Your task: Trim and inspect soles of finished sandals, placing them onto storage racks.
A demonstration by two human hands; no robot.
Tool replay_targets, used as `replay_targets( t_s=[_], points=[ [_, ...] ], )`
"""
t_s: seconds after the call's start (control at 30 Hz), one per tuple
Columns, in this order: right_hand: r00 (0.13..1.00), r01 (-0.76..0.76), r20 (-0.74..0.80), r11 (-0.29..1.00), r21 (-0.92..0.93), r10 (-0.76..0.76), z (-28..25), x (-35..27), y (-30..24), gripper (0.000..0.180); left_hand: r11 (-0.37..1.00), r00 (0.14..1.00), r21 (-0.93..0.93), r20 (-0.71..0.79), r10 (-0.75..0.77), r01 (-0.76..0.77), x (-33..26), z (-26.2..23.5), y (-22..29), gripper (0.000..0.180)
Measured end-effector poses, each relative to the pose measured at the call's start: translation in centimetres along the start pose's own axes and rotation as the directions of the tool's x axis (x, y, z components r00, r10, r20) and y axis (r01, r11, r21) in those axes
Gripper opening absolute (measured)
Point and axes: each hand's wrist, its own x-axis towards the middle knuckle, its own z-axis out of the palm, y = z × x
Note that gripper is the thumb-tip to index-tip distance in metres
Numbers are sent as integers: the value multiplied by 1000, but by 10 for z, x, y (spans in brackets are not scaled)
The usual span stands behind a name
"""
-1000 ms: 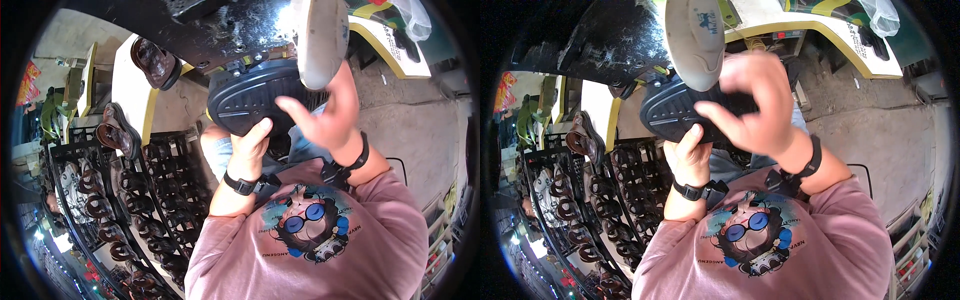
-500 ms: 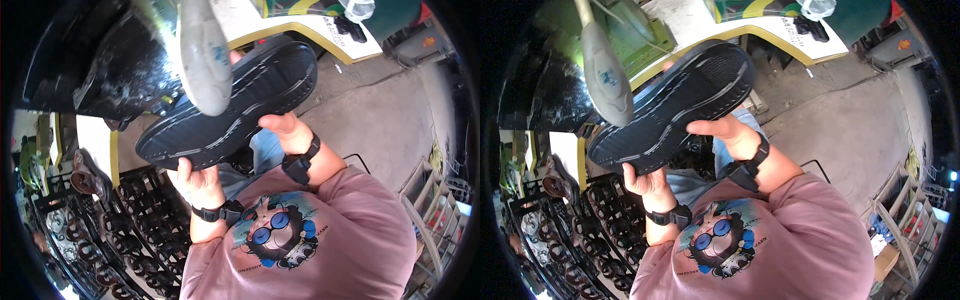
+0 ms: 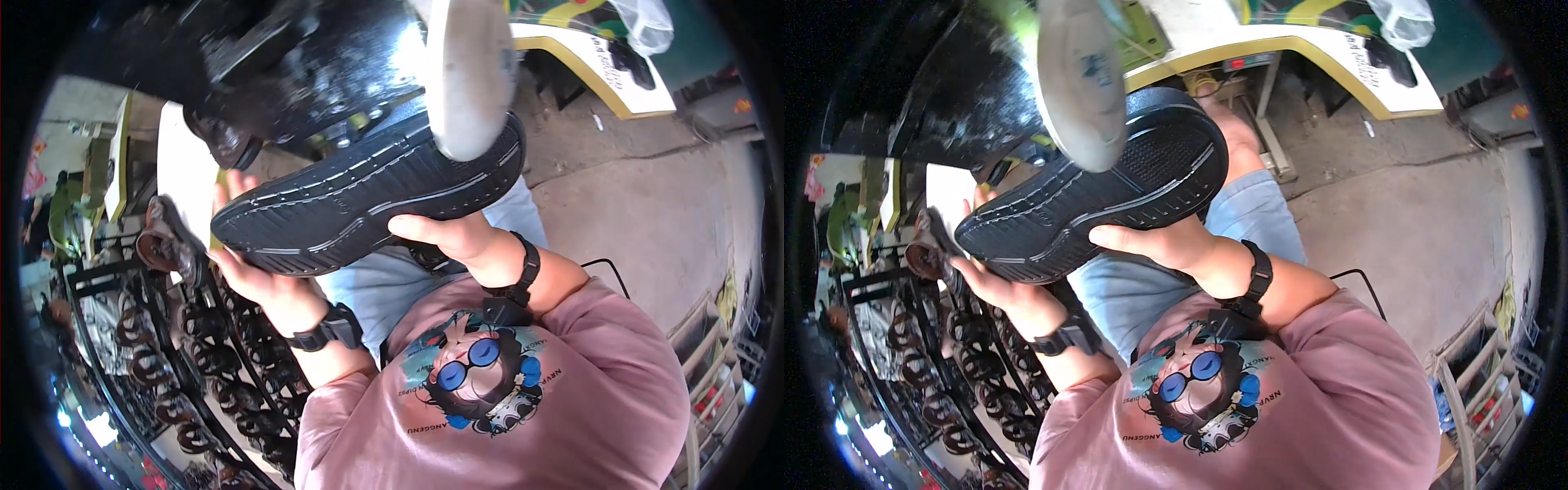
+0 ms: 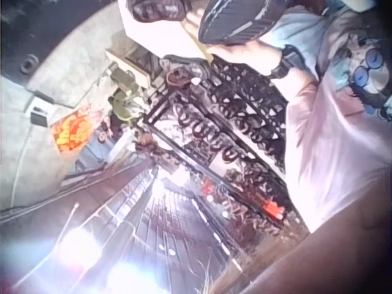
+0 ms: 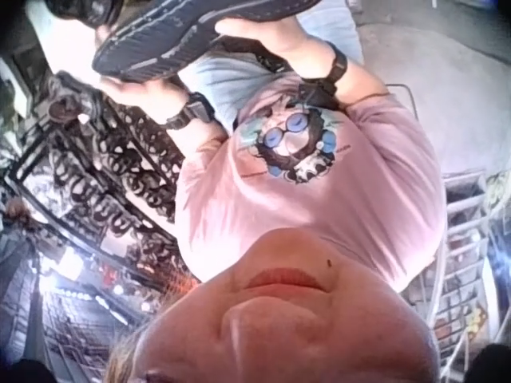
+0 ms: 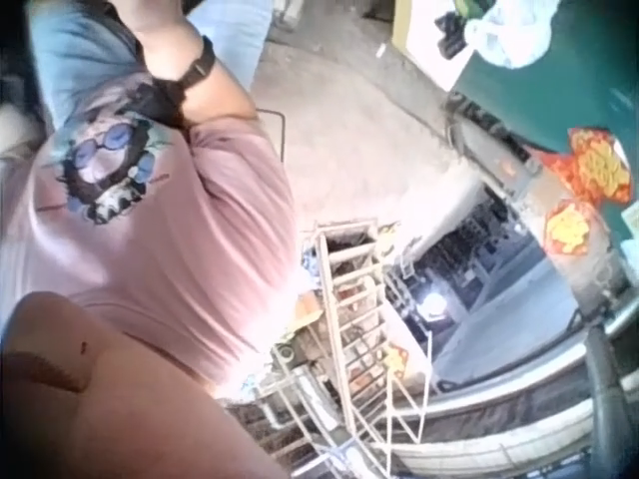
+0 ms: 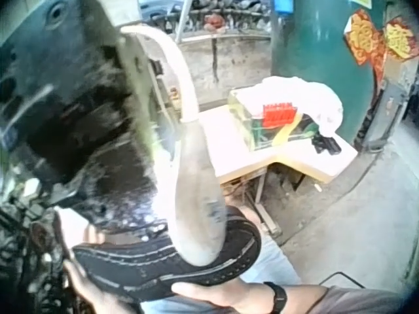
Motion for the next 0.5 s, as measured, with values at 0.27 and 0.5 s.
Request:
replay_targets(
  t_s=[0.27, 0.5],
  points=[
    [993, 83, 99, 985, -149, -69, 26, 9, 31, 36, 292, 881, 910, 378, -286, -296, 28, 100, 51, 39],
    [976, 121, 196, 982, -147, -91, 17, 18, 30, 60, 656, 893, 744, 203, -403, 127, 14, 96, 16, 37]
  ],
)
